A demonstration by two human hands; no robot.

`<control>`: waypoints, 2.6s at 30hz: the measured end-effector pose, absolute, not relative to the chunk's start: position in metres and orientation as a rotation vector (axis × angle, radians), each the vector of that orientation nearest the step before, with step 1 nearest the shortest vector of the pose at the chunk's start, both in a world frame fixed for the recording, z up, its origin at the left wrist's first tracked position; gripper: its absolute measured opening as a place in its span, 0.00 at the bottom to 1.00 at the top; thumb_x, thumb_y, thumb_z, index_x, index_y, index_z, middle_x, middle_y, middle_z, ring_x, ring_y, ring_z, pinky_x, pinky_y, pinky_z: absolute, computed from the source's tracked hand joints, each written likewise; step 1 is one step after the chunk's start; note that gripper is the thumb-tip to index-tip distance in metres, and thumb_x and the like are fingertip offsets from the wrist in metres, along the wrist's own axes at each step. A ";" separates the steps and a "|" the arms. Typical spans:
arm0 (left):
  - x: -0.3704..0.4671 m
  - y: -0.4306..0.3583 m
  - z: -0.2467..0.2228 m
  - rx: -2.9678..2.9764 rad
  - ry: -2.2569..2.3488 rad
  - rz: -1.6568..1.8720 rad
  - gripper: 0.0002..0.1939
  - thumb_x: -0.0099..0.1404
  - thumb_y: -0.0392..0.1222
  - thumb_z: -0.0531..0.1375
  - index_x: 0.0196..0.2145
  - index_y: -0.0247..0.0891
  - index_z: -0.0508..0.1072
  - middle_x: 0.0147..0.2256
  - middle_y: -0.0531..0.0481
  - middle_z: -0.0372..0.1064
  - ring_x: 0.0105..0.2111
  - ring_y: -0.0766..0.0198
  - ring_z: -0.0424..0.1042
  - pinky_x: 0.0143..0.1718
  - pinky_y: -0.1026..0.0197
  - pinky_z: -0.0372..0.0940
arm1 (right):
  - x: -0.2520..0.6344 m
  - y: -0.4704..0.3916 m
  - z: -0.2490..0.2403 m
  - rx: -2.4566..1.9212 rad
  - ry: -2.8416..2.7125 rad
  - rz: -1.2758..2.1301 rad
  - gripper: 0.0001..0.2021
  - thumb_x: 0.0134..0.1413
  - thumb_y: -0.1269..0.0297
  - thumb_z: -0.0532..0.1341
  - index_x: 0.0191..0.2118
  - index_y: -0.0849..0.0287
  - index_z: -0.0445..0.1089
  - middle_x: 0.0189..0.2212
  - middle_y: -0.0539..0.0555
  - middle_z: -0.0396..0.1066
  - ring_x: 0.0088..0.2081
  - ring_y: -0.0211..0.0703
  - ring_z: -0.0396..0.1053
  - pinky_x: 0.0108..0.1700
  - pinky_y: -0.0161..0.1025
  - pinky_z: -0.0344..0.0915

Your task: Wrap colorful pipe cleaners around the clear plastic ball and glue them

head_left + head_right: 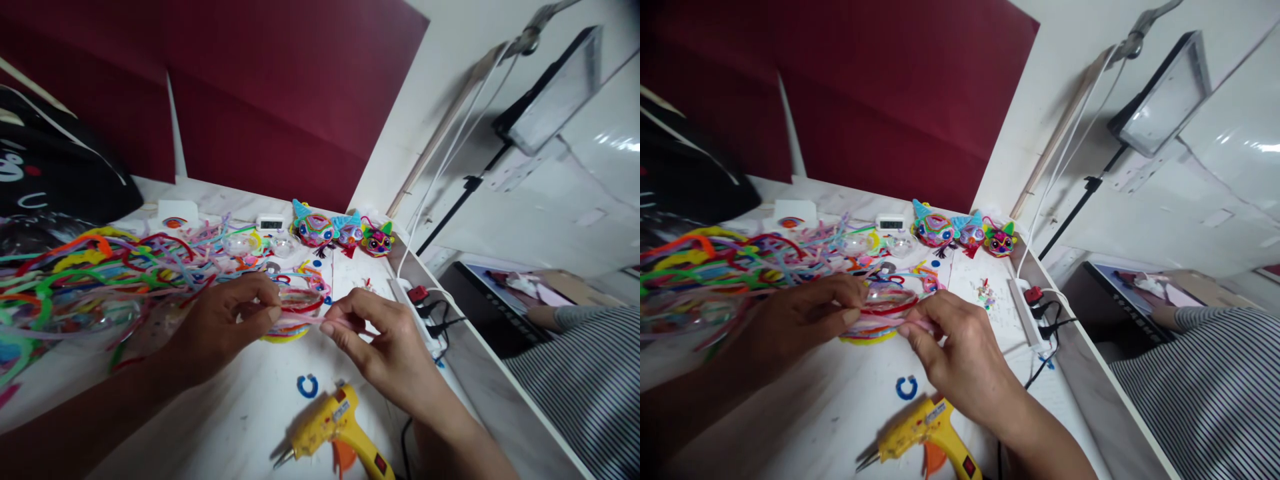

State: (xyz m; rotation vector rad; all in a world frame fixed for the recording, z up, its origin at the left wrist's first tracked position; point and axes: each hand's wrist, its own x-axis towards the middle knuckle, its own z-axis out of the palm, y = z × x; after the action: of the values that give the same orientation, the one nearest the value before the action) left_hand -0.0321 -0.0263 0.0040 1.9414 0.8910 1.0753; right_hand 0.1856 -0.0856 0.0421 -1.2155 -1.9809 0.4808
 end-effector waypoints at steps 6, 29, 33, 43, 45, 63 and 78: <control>-0.033 -0.029 0.003 1.900 0.920 1.071 0.08 0.61 0.40 0.56 0.24 0.39 0.68 0.28 0.51 0.65 0.34 0.61 0.67 0.30 0.63 0.60 | 0.186 -0.076 0.037 -1.248 -1.955 0.514 0.08 0.59 0.64 0.64 0.31 0.61 0.70 0.25 0.48 0.68 0.26 0.34 0.64 0.27 0.31 0.58; -0.026 -0.026 0.004 1.648 0.854 1.056 0.09 0.57 0.44 0.58 0.22 0.39 0.67 0.24 0.53 0.62 0.28 0.63 0.62 0.29 0.61 0.57 | 0.186 -0.084 0.037 -1.150 -1.979 0.305 0.03 0.60 0.69 0.63 0.36 0.62 0.73 0.29 0.50 0.71 0.30 0.34 0.67 0.33 0.30 0.62; -0.025 -0.025 0.001 1.630 0.864 1.013 0.10 0.59 0.45 0.57 0.23 0.38 0.68 0.25 0.54 0.61 0.28 0.63 0.61 0.30 0.61 0.55 | 0.188 -0.078 0.036 -1.194 -1.983 0.324 0.03 0.59 0.68 0.63 0.35 0.60 0.73 0.28 0.49 0.72 0.29 0.34 0.67 0.32 0.30 0.62; -0.023 -0.026 -0.002 1.398 0.819 0.937 0.11 0.58 0.47 0.56 0.28 0.37 0.73 0.28 0.51 0.67 0.32 0.58 0.66 0.35 0.58 0.60 | 0.193 -0.074 0.035 -1.251 -1.998 0.339 0.04 0.60 0.66 0.63 0.35 0.59 0.73 0.28 0.49 0.72 0.29 0.34 0.67 0.33 0.31 0.62; -0.023 -0.025 -0.004 1.395 0.863 0.945 0.10 0.57 0.46 0.57 0.28 0.37 0.74 0.28 0.51 0.68 0.31 0.59 0.66 0.34 0.59 0.59 | 0.194 -0.073 0.035 -1.257 -2.002 0.340 0.03 0.60 0.66 0.63 0.35 0.59 0.73 0.29 0.49 0.73 0.30 0.35 0.67 0.34 0.31 0.62; -0.018 -0.024 -0.009 1.305 0.833 0.840 0.12 0.60 0.49 0.61 0.30 0.39 0.79 0.27 0.51 0.73 0.31 0.59 0.70 0.31 0.62 0.63 | 0.199 -0.064 0.032 -1.331 -2.019 0.302 0.04 0.61 0.67 0.62 0.35 0.59 0.73 0.30 0.52 0.75 0.32 0.40 0.72 0.34 0.35 0.63; -0.017 -0.017 -0.009 1.253 0.927 0.915 0.09 0.56 0.47 0.64 0.28 0.38 0.78 0.29 0.51 0.75 0.35 0.54 0.72 0.35 0.59 0.65 | 0.191 -0.075 0.033 -1.098 -2.048 -0.182 0.12 0.61 0.75 0.59 0.48 0.56 0.69 0.46 0.59 0.73 0.48 0.49 0.70 0.49 0.47 0.65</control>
State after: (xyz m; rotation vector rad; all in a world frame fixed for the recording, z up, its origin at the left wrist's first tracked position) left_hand -0.0173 -0.0166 -0.0090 1.2526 0.9266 0.9155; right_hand 0.1914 -0.0747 0.0334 -1.0980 -2.0483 -0.1817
